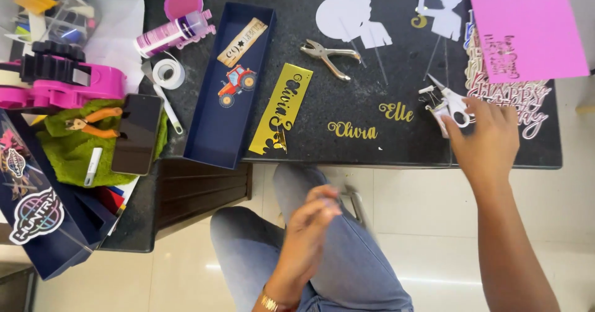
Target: Assembling a decorative nameplate by gluing small cut-out letters and shapes onto a base.
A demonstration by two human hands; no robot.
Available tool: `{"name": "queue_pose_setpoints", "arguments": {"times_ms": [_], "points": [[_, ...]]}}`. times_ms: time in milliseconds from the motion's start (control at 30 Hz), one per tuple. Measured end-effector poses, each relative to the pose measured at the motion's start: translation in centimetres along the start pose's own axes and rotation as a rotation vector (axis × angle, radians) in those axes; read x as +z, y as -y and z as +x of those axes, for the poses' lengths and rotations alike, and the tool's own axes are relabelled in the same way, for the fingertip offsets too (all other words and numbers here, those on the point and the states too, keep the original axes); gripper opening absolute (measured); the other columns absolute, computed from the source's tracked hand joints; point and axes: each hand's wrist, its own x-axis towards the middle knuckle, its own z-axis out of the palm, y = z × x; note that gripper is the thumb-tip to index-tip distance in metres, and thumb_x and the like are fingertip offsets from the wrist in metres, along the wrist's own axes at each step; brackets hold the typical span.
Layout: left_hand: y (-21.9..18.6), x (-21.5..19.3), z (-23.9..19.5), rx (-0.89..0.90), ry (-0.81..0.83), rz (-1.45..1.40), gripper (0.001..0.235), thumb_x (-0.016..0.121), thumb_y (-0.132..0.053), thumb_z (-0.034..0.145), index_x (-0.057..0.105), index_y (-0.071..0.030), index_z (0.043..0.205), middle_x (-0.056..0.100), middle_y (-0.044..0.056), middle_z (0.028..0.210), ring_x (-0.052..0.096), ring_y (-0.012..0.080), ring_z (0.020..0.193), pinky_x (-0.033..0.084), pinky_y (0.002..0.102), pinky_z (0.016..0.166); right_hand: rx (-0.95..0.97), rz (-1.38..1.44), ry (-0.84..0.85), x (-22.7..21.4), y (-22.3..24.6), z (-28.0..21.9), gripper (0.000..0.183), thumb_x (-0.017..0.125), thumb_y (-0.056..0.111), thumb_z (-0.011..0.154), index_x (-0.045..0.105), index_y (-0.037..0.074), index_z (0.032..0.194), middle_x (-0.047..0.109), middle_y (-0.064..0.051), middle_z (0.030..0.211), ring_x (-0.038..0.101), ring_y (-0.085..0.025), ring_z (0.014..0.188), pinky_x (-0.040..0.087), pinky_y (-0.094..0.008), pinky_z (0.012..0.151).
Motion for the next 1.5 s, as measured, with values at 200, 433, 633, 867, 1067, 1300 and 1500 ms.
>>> {"name": "queue_pose_setpoints", "arguments": {"times_ms": [200, 433, 633, 867, 1067, 1300, 1500], "points": [[4.1, 1.7, 5.5, -0.015, 0.521, -0.243, 0.019, 0.071, -0.040, 0.100, 0.073, -0.024, 0.091, 0.050, 0.001, 0.136, 0.025, 0.0257, 0.157, 0.018, 0.050, 0.132, 0.421, 1.526, 0.841, -6.4, 9.7, -5.4, 0.031, 0.057, 0.021, 0.100, 0.081, 0.000, 0.097, 0.082, -0.011, 0.092, 0.071, -0.020, 0.084, 0.056, -0.034, 0.081], [7.4, 0.5, 9.1, -0.064, 0.731, -0.345, 0.017, 0.070, -0.036, 0.101, 0.076, -0.024, 0.090, 0.051, 0.003, 0.130, 0.018, 0.0259, 0.161, 0.019, 0.051, 0.136, 0.761, 1.820, 0.884, -5.4, 12.2, -7.7, 0.023, 0.064, 0.013, 0.097, 0.080, -0.002, 0.089, 0.066, -0.018, 0.064, 0.063, -0.029, 0.062, 0.046, -0.036, 0.055], [8.0, 0.1, 11.1, -0.064, 0.790, -0.319, 0.023, 0.069, -0.051, 0.098, 0.073, -0.031, 0.087, 0.051, -0.007, 0.127, 0.029, 0.0255, 0.156, 0.020, 0.051, 0.135, 0.963, 1.807, 0.890, -5.0, 12.4, -7.0, 0.018, 0.071, 0.009, 0.092, 0.079, -0.007, 0.091, 0.060, -0.016, 0.064, 0.053, -0.026, 0.058, 0.046, -0.038, 0.059], [3.6, 0.1, 12.6, -0.004, 0.469, 0.211, 0.041, 0.065, -0.046, 0.102, 0.068, -0.016, 0.129, 0.062, 0.006, 0.128, 0.059, 0.0215, 0.127, 0.046, 0.038, 0.114, 0.731, 1.252, 0.700, -3.6, 9.7, -4.8, 0.005, 0.070, 0.002, 0.090, 0.074, 0.000, 0.092, 0.074, -0.010, 0.092, 0.066, -0.018, 0.084, 0.052, -0.029, 0.075], [2.5, 0.3, 16.4, 0.629, 0.208, 1.086, 0.019, 0.058, -0.002, 0.103, 0.069, 0.002, 0.118, 0.069, 0.016, 0.112, 0.067, 0.0347, 0.107, 0.060, 0.047, 0.098, 0.435, 0.819, 0.630, 0.3, 6.8, -1.0, 0.006, 0.066, 0.000, 0.098, 0.071, 0.002, 0.095, 0.072, -0.006, 0.093, 0.059, -0.018, 0.082, 0.044, -0.028, 0.074], [4.0, 0.3, 19.2, 0.767, 0.179, 1.482, 0.016, 0.062, -0.004, 0.106, 0.076, -0.003, 0.114, 0.071, 0.010, 0.124, 0.070, 0.0294, 0.114, 0.058, 0.042, 0.096, 0.294, 0.657, 0.646, 3.8, 7.5, 2.3, 0.005, 0.068, 0.000, 0.102, 0.073, 0.001, 0.100, 0.071, -0.006, 0.092, 0.054, -0.023, 0.085, 0.045, -0.032, 0.077], [5.1, -0.4, 20.2, 0.729, 0.209, 1.478, 0.018, 0.062, -0.012, 0.107, 0.075, -0.002, 0.114, 0.071, 0.011, 0.124, 0.070, 0.0301, 0.115, 0.060, 0.042, 0.097, 0.269, 0.639, 0.662, 5.0, 7.5, 2.8, 0.006, 0.071, -0.003, 0.102, 0.074, 0.001, 0.098, 0.072, -0.007, 0.094, 0.052, -0.023, 0.079, 0.042, -0.034, 0.082]]}}
